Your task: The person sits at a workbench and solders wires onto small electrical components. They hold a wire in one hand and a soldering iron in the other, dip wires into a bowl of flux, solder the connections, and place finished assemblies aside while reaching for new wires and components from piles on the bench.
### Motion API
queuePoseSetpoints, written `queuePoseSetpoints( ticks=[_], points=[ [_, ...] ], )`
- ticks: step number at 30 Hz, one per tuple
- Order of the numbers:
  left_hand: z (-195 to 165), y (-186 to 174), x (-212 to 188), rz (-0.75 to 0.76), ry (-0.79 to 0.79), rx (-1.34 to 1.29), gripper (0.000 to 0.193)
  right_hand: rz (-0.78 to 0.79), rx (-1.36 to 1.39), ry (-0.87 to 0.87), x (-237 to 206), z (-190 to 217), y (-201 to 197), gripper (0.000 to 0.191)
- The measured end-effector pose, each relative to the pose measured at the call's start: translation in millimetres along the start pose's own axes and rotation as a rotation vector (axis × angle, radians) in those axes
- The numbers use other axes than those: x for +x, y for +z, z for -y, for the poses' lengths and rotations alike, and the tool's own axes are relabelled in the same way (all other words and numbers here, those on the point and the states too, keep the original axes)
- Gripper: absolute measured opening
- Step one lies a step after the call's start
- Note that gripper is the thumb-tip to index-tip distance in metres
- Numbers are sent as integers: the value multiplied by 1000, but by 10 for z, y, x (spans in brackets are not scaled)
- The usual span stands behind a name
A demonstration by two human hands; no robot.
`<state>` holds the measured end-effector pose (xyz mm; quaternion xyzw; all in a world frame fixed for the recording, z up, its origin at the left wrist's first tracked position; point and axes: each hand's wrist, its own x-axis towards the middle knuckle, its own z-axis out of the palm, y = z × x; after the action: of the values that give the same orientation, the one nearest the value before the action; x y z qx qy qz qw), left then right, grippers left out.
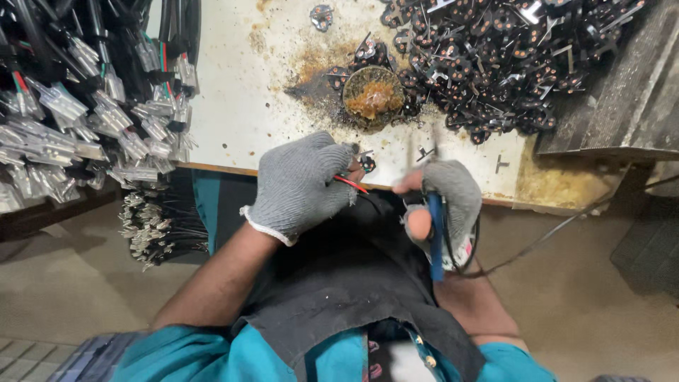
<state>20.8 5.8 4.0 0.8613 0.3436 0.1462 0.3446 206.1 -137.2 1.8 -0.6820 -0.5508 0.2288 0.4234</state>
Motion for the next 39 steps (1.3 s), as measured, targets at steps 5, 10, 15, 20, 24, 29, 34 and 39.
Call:
queuePoseSetpoints(
  ticks=[5, 10, 15, 20, 24, 29, 34, 39],
  points=[
    [12, -18, 24, 40, 9, 11, 14, 46, -201, -194, -158, -121, -36, 61],
    [13, -54, 87, 125, -50, -6, 12, -38, -136, -357, -138, -308, 73, 26],
    [1, -22, 116, 103, -48, 34, 14, 16, -178, -395, -128, -341, 48, 17],
    [4, 18, 114, 107, -44, 85, 16, 135, -262, -362, -93, -318, -11, 19],
    [19, 24, 124, 93, -8, 112, 20, 176, -309, -455, -57, -346, 23, 21],
    [12, 15, 120, 100, -17, 105, 20, 522, -130, 510, -77, -356, 121, 38],
    [-18, 1, 114, 86, -31, 78, 22, 510, 39, 558, -89, -304, 115, 39],
    [-45, 0, 115, 120, -93, 115, 23, 502, -59, 507, -76, -302, 92, 35]
  ],
)
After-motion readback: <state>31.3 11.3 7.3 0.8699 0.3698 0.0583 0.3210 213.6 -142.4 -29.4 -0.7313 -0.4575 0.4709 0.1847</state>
